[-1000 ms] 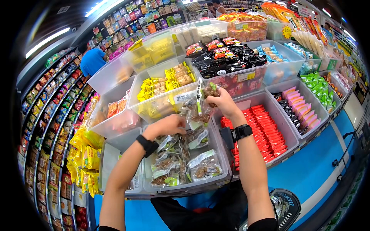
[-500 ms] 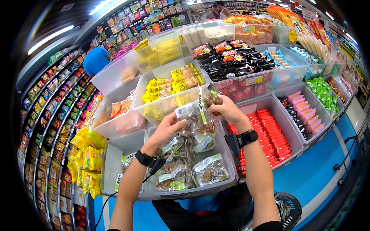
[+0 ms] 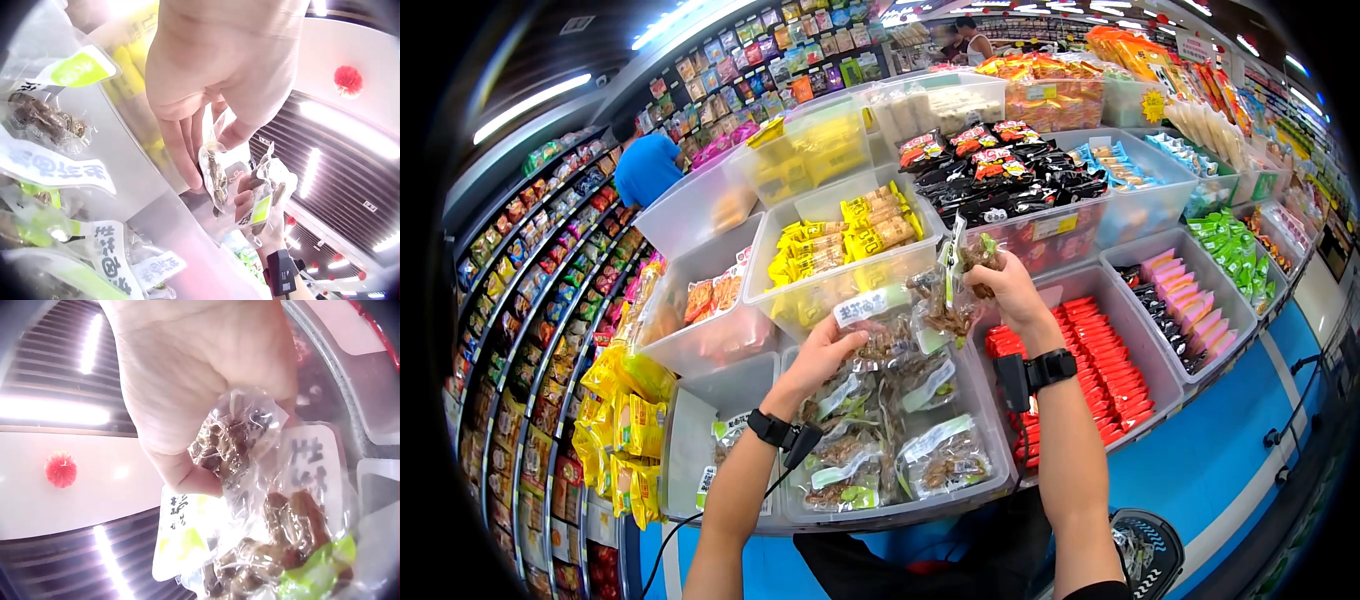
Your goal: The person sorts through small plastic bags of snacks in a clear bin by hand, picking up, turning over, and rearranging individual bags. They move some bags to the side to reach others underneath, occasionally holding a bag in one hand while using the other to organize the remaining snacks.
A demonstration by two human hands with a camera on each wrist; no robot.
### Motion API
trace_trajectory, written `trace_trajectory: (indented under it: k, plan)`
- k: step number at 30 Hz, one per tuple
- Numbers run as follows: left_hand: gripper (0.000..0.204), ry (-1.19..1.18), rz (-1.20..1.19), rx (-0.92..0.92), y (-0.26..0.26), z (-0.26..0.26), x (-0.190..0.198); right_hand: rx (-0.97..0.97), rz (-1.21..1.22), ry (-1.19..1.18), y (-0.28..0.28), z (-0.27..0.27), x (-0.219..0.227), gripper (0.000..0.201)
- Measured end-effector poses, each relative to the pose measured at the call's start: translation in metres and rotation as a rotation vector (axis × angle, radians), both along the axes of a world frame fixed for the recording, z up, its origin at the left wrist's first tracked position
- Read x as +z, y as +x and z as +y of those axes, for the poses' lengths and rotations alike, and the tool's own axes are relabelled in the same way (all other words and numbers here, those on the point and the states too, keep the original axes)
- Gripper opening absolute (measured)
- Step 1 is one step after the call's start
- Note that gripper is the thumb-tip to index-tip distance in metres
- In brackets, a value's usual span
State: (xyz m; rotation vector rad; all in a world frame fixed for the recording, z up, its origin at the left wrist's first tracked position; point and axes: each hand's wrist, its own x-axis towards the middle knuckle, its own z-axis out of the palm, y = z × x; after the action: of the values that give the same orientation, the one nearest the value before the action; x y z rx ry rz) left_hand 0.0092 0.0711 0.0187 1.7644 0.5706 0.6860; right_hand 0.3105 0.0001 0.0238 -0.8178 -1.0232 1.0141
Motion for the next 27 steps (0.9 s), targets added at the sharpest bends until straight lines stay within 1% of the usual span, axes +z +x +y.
trace_trajectory:
  k: [2,4,5,7,8,10,11,13,14,16,20,22,23,25,26,27]
  plan:
    - [0.031,-0.037,0.020,-0.005,0.002,-0.002,-0.002,-0.022,0.014,-0.005,-0.001,-0.001,0.003,0.010]
    - [0.031,-0.026,-0.050,0.023,0.004,0.000,-0.009,-0.049,0.016,0.006,-0.004,-0.002,0.004,0.010]
    - [0.031,-0.026,-0.048,0.023,0.005,0.001,-0.011,-0.049,0.019,0.007,-0.005,-0.002,0.004,0.010]
    - [0.025,0.465,0.120,0.132,0.008,-0.003,-0.008,-0.051,0.033,0.034,-0.004,-0.002,0.004,0.009]
    - [0.025,0.463,0.122,0.129,0.010,-0.006,-0.006,-0.053,0.035,0.032,-0.003,-0.001,0.003,0.009]
    - [0.015,0.671,0.233,0.090,0.016,-0.012,0.002,-0.037,0.041,0.047,0.000,0.002,-0.001,0.009]
    - [0.015,0.671,0.235,0.088,0.018,-0.015,0.000,-0.039,0.044,0.046,0.001,0.002,-0.002,0.009]
    - [0.016,0.748,0.267,0.084,0.023,-0.020,-0.003,-0.032,0.038,0.044,0.003,0.002,-0.001,0.010]
    - [0.016,0.748,0.267,0.082,0.024,-0.021,-0.003,-0.034,0.039,0.044,0.003,0.001,0.000,0.010]
    - [0.015,0.683,0.416,0.101,0.025,-0.025,0.002,-0.048,0.050,0.048,0.001,0.000,0.002,0.010]
    - [0.016,0.757,0.431,0.118,0.023,-0.024,0.001,-0.022,0.049,0.051,0.002,0.002,0.001,0.011]
    - [0.019,0.479,0.460,0.232,0.027,-0.032,0.009,-0.005,0.063,0.056,0.001,0.000,0.003,0.013]
    - [0.019,0.482,0.461,0.228,0.028,-0.030,0.006,-0.009,0.065,0.057,0.001,0.000,0.003,0.013]
    - [0.025,0.311,0.215,0.212,0.029,-0.023,-0.004,0.006,0.068,0.050,0.002,0.001,0.003,0.016]
    - [0.025,0.311,0.215,0.211,0.027,-0.019,-0.008,0.005,0.069,0.050,0.001,0.001,0.003,0.016]
    - [0.027,0.245,0.224,0.185,0.026,-0.017,-0.008,0.007,0.068,0.052,0.000,0.002,0.002,0.016]
